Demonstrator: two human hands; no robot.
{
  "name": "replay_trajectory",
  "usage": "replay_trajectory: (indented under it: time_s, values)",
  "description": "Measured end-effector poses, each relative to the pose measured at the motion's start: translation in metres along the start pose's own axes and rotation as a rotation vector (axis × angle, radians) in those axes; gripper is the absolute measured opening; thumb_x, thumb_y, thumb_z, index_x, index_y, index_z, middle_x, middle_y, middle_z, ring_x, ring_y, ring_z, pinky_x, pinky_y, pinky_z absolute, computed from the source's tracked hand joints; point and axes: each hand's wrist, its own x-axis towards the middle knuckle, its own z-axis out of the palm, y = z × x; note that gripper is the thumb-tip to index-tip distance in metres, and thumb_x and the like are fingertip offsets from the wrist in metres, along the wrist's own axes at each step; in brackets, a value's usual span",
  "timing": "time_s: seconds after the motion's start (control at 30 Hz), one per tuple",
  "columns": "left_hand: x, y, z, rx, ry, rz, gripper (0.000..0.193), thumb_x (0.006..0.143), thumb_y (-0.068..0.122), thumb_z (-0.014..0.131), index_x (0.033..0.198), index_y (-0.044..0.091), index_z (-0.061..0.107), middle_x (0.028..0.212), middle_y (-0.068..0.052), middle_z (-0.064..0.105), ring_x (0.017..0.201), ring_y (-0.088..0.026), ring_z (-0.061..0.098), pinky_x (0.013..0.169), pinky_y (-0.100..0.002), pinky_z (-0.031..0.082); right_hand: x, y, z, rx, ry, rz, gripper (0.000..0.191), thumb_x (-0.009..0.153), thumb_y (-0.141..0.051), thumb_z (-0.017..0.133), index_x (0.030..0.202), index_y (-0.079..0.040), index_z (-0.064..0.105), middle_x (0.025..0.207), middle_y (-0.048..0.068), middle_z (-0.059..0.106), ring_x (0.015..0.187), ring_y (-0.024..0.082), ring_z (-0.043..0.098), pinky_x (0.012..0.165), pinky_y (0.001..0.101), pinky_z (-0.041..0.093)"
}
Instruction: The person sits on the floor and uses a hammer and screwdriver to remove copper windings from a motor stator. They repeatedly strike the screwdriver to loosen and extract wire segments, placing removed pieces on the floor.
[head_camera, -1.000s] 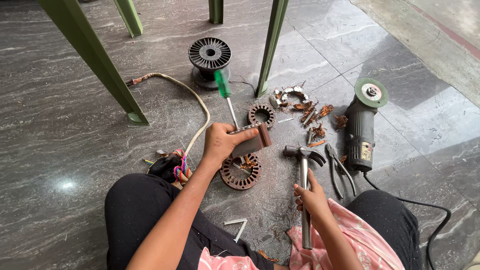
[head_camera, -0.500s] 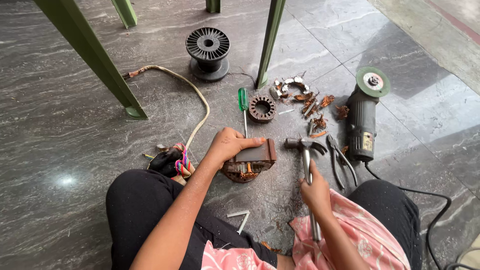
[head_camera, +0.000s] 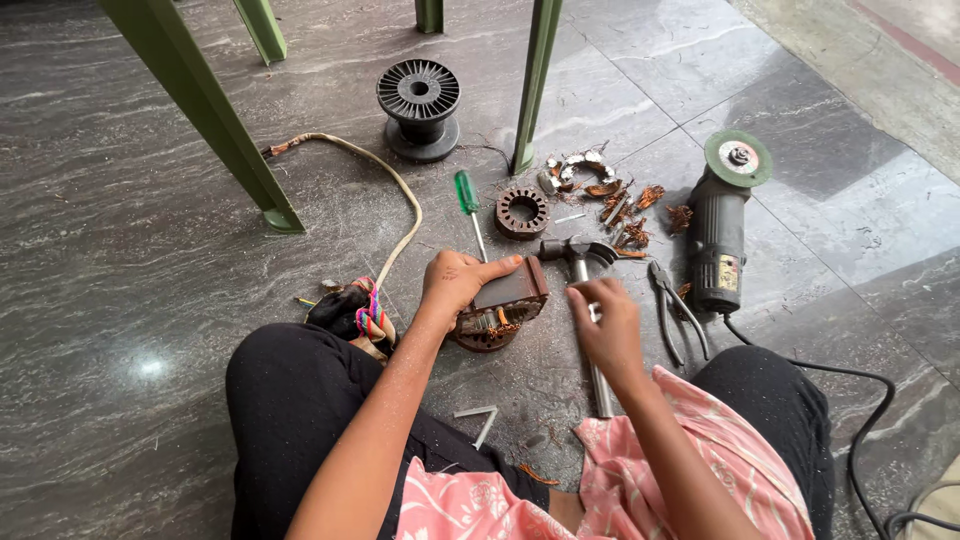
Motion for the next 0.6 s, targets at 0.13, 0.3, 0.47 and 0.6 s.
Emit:
replay_trajectory:
  time_s: [0.13, 0.3, 0.47, 0.6]
  values:
    - [-0.007, -0.004, 0.01, 0.04, 0.145, -0.011, 0.063, 0.068, 0.063, 0.085, 0.06, 0.002, 0.075, 0.055, -0.007, 0.068, 0.048, -0.015, 0.064, 0.049, -0.032, 0.05, -0.016, -0.054, 0.014, 0.363, -0.196, 0.14, 0.036, 0.1, -0.035, 0.064, 0.104, -0.001, 0.075, 0.079, 0.009, 0.077, 0.072, 0.017, 0.074, 0.065, 0.0305, 0.056]
    - [-0.01, -0.003, 0.011, -0.003, 0.192, -0.023, 0.06, 0.067, 0.063, 0.084, 0.062, 0.004, 0.077, 0.056, -0.006, 0.07, 0.05, -0.015, 0.068, 0.05, -0.032, 0.052, -0.025, -0.091, 0.033, 0.126, -0.178, 0.149, 0.041, 0.095, -0.033, 0.071, 0.083, 0.006, 0.063, 0.062, 0.017, 0.064, 0.05, 0.021, 0.058, 0.053, 0.0393, 0.046]
    - [-0.012, 0.003, 0.007, -0.01, 0.147, -0.044, 0.059, 0.067, 0.062, 0.084, 0.066, 0.003, 0.079, 0.059, -0.007, 0.072, 0.052, -0.015, 0.07, 0.051, -0.031, 0.054, -0.023, -0.09, 0.031, 0.207, -0.233, 0.163, 0.037, 0.094, -0.028, 0.071, 0.082, 0.005, 0.059, 0.058, 0.014, 0.061, 0.05, 0.017, 0.055, 0.051, 0.0379, 0.045]
    - [-0.014, 0.006, 0.006, -0.064, 0.137, -0.039, 0.058, 0.066, 0.059, 0.086, 0.068, 0.002, 0.08, 0.062, -0.007, 0.074, 0.053, -0.014, 0.071, 0.051, -0.03, 0.056, -0.025, -0.084, 0.032, 0.256, -0.245, 0.144, 0.03, 0.094, -0.023, 0.071, 0.088, 0.005, 0.061, 0.062, 0.016, 0.061, 0.055, 0.017, 0.051, 0.053, 0.0379, 0.044]
